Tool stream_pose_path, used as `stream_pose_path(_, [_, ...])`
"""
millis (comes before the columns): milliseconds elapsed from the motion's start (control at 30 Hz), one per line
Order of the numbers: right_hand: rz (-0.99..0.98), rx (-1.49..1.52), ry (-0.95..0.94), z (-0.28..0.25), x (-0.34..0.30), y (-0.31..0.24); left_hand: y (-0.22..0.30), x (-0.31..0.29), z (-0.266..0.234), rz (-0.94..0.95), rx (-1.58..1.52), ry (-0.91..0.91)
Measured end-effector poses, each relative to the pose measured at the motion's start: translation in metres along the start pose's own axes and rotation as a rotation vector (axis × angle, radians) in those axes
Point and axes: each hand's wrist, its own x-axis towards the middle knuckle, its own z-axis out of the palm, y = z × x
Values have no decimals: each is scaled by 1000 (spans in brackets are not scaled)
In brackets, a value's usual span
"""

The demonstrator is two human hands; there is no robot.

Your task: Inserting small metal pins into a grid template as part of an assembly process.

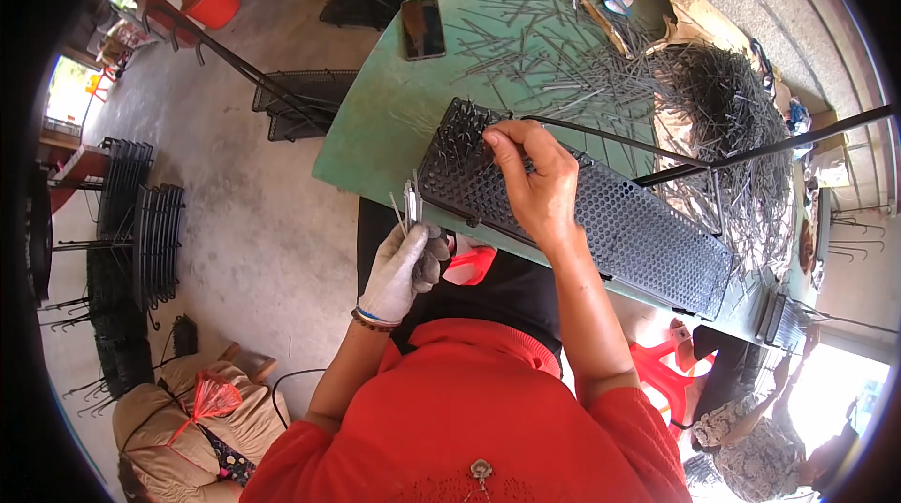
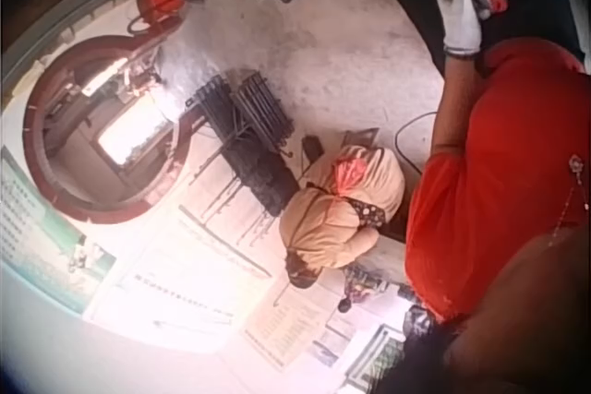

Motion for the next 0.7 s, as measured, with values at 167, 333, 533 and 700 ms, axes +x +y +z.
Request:
stream_pose_path(167, [-369,-205,-64,2,13,14,1,-2,2,-17,12,2])
stream_pose_path(333, [-235,-132,-126,4,8,14,2,-1,1,-21,11,-18])
stream_pose_path(533, [-183,-102,-107,10,5,11,3,0,1,-27,11,12])
stream_pose_path(700, [-250,-139,-92,9,6,16,2,1,1,-33,16,13])
